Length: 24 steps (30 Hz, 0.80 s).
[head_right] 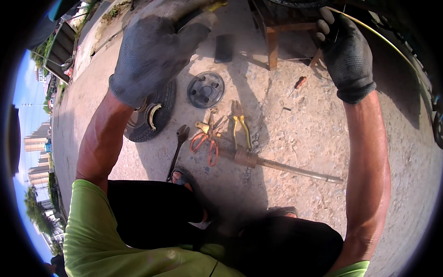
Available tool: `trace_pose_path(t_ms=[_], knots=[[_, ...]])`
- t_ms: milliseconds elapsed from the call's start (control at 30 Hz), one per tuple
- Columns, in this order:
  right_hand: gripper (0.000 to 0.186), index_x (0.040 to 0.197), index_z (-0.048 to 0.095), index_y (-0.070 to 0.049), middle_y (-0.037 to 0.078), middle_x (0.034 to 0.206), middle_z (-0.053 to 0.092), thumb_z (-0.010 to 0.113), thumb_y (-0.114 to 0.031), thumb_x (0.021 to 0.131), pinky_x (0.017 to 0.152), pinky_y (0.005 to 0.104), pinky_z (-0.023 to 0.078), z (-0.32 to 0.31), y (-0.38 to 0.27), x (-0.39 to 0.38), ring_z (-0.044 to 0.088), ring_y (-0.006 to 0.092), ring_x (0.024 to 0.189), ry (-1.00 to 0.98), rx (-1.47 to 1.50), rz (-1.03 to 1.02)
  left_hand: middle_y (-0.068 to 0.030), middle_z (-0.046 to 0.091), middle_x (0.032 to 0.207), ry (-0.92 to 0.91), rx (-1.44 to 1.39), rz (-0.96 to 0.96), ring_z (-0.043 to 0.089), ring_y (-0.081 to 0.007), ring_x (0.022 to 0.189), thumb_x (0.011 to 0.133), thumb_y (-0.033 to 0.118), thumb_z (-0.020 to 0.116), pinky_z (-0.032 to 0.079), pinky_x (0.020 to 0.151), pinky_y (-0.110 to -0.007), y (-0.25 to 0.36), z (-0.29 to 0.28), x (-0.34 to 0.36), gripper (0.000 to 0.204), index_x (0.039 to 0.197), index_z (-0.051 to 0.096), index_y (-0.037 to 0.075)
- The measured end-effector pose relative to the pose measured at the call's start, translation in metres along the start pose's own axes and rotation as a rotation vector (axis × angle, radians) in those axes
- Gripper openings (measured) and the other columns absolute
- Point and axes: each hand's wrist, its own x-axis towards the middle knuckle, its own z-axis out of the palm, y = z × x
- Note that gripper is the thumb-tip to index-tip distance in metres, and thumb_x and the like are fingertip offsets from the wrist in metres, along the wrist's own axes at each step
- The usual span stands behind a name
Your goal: The person uses shears to cut a plastic tie on a vehicle axle and then uses a screwdriver to manipulate and pry components within the brake assembly. The person handles the tools with gloved hands while positioned on the ground next to a removed wheel.
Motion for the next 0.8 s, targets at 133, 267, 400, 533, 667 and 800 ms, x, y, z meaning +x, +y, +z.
trace_pose_path(t_ms=[133,267,400,533,667,800], knots=[[0.023,0.112,0.058,-0.005,-0.003,0.086,0.054,0.040,-0.020,0.109,0.071,0.0254,0.041,-0.001,-0.001,0.003,0.048,0.0100,0.073,-0.170,0.174,0.060,-0.0130,0.067,0.082,-0.061,0.079,-0.172,0.064,-0.0210,0.067,0.095,0.013,0.056,0.053,0.062,-0.035,0.030,-0.005,-0.002,0.042,0.137,0.063,0.012],[0.024,0.091,0.053,-0.015,-0.009,0.067,0.035,0.041,-0.024,0.110,0.058,0.0224,0.032,0.006,-0.006,0.005,0.033,0.0051,0.054,-0.256,0.277,0.185,-0.0134,0.068,0.084,-0.039,0.024,-0.110,0.065,-0.0207,0.068,0.094,0.013,0.058,0.053,0.063,-0.034,0.012,-0.003,0.001,0.045,0.138,0.062,0.014],[0.024,0.093,0.054,-0.015,-0.010,0.064,0.034,0.041,-0.024,0.111,0.053,0.0209,0.029,0.014,-0.005,0.002,0.030,0.0045,0.052,-0.061,0.154,0.132,-0.0127,0.070,0.086,0.068,-0.070,-0.038,0.066,-0.0194,0.069,0.093,0.014,0.060,0.053,0.062,-0.032,-0.004,0.015,0.006,0.047,0.140,0.061,0.016],[0.021,0.101,0.057,-0.013,-0.010,0.067,0.036,0.040,-0.021,0.111,0.053,0.0201,0.028,-0.001,-0.003,0.008,0.031,0.0039,0.054,-0.196,0.128,0.105,-0.0077,0.073,0.091,0.101,0.465,0.189,0.068,-0.0151,0.069,0.100,0.024,0.060,0.054,0.062,-0.030,-0.037,0.044,-0.008,0.033,0.127,0.068,0.007],[0.022,0.117,0.058,-0.009,-0.009,0.073,0.037,0.039,-0.014,0.109,0.055,0.0186,0.030,-0.003,0.006,0.009,0.031,0.0038,0.057,-0.135,0.004,0.023,-0.0115,0.074,0.091,0.148,0.370,0.113,0.073,-0.0206,0.078,0.095,0.022,0.063,0.057,0.068,-0.032,-0.026,0.061,-0.009,0.030,0.118,0.072,0.004],[0.032,0.136,0.053,-0.003,-0.008,0.077,0.038,0.039,-0.009,0.108,0.058,0.0180,0.032,0.006,0.004,0.004,0.031,0.0039,0.059,-0.026,-0.154,-0.033,-0.0172,0.070,0.087,0.151,0.110,-0.102,0.070,-0.0241,0.074,0.092,0.020,0.063,0.055,0.069,-0.036,-0.021,0.068,-0.008,0.036,0.124,0.069,0.005]])
